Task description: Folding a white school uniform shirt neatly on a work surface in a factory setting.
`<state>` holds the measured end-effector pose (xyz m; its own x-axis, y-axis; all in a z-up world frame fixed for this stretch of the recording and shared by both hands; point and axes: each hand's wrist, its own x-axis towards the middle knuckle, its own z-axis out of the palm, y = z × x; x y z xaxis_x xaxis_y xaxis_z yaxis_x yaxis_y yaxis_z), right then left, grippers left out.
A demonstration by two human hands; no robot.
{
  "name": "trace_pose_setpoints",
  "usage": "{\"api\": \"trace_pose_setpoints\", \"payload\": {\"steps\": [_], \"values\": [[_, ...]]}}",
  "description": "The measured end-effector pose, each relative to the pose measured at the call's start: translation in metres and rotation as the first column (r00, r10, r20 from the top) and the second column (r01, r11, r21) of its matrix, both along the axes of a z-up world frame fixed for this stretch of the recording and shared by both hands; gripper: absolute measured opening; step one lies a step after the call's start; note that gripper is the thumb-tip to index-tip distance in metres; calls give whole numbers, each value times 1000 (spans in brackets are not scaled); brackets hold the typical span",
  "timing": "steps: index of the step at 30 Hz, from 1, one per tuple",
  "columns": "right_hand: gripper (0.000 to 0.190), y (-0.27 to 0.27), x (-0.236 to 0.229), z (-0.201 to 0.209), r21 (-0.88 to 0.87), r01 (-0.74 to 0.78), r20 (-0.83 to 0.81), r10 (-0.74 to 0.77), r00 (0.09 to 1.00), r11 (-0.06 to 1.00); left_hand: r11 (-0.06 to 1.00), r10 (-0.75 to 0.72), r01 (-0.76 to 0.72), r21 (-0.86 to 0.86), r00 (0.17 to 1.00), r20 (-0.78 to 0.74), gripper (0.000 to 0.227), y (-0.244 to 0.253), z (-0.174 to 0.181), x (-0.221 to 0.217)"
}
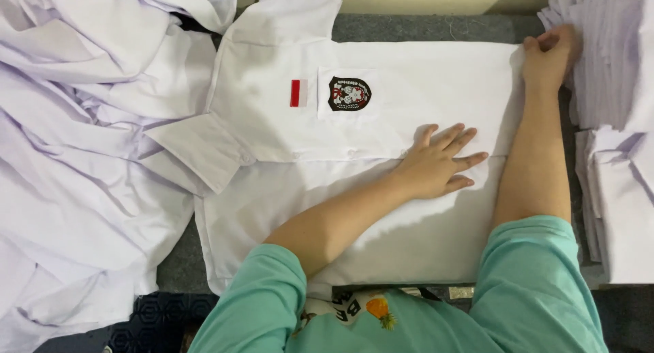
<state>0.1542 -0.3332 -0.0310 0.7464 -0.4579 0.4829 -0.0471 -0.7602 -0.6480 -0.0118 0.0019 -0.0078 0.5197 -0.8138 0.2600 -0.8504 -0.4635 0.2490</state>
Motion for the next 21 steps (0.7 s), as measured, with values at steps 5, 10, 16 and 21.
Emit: {"api": "trace_pose_setpoints", "payload": {"steps": [5,10,16,21], "values": [[19,21,-8,19,28,-58,-7,59,998,998,1000,-6,6,-29,1000,16,57,3,4,3],[17,62,-26,58,-314,-131,133,180,975,941,991,-31,14,-136,992,-123,50,3,8,28],[36,194,-56,134,-219,-395,-405,285,869,892,682,726,-731,6,677,-124,63,99,50,121],[88,276,-71,142,-131,-354,-898,40,438,926,430,870,-897,100,381,-313,75,202,36,143]]}}
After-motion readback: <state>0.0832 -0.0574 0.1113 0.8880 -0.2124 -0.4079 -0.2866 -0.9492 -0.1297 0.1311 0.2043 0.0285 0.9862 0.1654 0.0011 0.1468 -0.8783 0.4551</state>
